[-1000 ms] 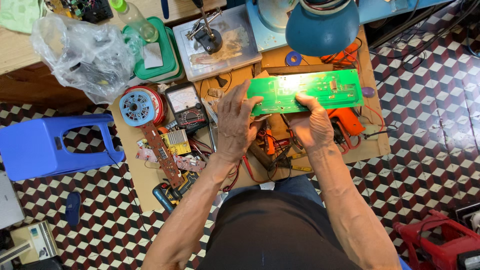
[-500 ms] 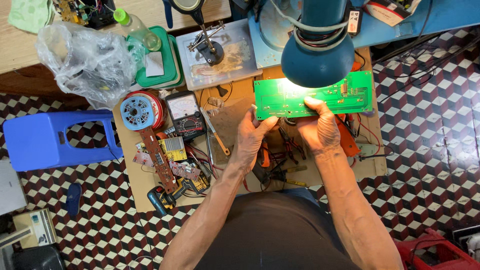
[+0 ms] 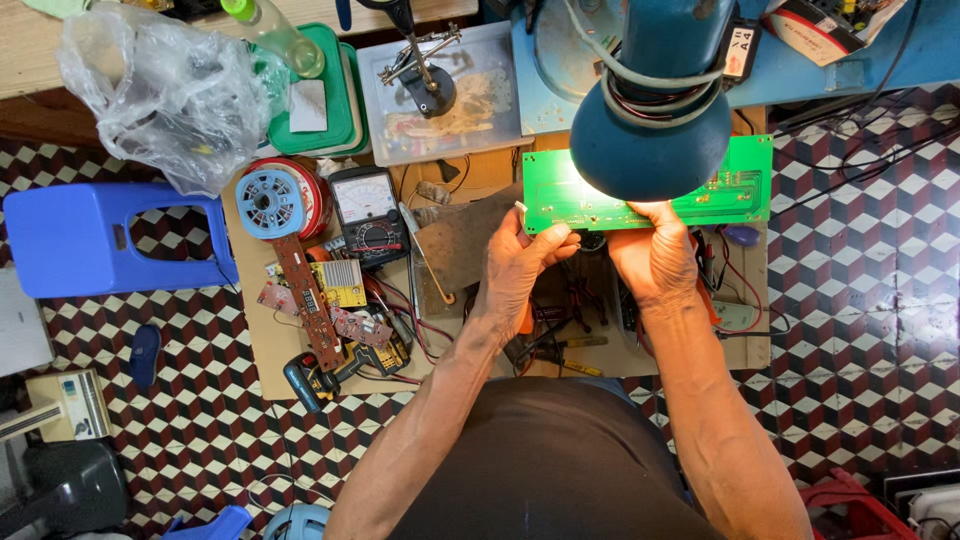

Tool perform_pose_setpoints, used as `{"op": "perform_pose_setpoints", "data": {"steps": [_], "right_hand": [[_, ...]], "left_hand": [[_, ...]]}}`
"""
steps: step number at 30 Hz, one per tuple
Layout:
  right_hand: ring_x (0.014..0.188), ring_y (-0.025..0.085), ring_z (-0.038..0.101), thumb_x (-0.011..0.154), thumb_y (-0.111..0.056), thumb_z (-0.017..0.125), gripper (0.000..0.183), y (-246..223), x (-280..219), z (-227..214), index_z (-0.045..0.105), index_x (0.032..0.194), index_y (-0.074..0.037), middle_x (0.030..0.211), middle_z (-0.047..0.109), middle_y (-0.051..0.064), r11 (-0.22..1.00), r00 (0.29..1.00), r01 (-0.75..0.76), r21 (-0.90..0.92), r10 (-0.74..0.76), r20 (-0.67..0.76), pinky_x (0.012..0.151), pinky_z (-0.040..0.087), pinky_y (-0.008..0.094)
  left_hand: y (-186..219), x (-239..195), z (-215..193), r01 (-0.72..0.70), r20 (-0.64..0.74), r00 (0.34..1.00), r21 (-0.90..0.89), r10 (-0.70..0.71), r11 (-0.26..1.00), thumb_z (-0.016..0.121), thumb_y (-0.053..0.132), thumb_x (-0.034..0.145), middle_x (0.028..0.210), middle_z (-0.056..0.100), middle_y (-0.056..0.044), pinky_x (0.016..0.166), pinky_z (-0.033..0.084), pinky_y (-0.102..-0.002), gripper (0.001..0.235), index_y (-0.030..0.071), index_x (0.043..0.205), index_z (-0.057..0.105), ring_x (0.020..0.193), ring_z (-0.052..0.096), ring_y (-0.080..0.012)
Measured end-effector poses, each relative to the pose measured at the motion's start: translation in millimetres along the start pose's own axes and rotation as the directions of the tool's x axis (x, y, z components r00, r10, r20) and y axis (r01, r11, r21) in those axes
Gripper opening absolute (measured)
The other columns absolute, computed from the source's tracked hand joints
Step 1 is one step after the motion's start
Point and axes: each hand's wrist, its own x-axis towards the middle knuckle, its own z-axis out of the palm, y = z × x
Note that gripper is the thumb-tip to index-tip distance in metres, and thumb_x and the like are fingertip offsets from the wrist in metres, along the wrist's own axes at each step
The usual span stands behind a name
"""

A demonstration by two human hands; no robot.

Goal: The person handles several circuit boards, turning them over to inspect both sides. They use a multimeter with red and black probes to test electrical points on the boards. The person also picks up and sets down other boards and tools on the cluttered workbench.

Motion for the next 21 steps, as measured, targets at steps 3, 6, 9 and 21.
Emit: {"op": "perform_pose_setpoints", "data": {"steps": [3,6,9,21], "right_hand": [[0.131,0.024,0.056,0.088,0.007,0.062,0.049,-2.8,0.6,0.3,0.056,0.135,-0.005,0.134,0.061,0.007,1.0,1.0,-0.006,-0.003,0.006,0.019,0.124,0.041,0.044],[0.131,0.025,0.056,0.089,0.007,0.062,0.049,-3.5,-0.4,0.6,0.056,0.136,-0.005,0.134,0.061,0.008,1.0,0.999,-0.013,-0.003,0.013,0.035,0.123,0.042,0.045],[0.131,0.025,0.057,0.089,0.007,0.061,0.049,-3.3,-2.2,1.4,0.056,0.136,-0.005,0.135,0.06,0.008,1.0,1.0,-0.008,0.001,0.008,0.03,0.124,0.042,0.044],[0.13,0.025,0.058,0.09,0.005,0.061,0.046,-0.1,-10.8,-2.0,0.056,0.135,-0.003,0.133,0.061,0.01,1.0,1.0,-0.022,-0.015,0.022,0.015,0.122,0.044,0.045]], "left_hand": [[-0.6,0.2,1.7,0.01,-0.003,1.0,0.004,-0.01,1.0,0.071,0.017,0.093,0.111,0.069,-0.013,0.093,0.061,-0.034,0.04,0.0,0.125,0.053,0.099,0.072,-0.0187],[-4.4,1.6,3.4,-0.013,-0.02,1.0,-0.005,0.013,1.0,0.071,0.015,0.094,0.109,0.069,-0.014,0.091,0.061,-0.036,0.038,-0.002,0.123,0.053,0.096,0.071,-0.0196],[-8.2,1.1,3.1,-0.028,-0.031,0.999,-0.017,0.028,0.999,0.071,0.015,0.094,0.108,0.069,-0.013,0.09,0.061,-0.035,0.038,-0.002,0.124,0.054,0.095,0.071,-0.0188],[-13.9,-5.0,1.1,-0.055,-0.025,0.998,-0.004,0.055,0.998,0.072,0.012,0.094,0.108,0.069,-0.012,0.088,0.061,-0.034,0.037,-0.003,0.123,0.054,0.093,0.07,-0.018]]}}
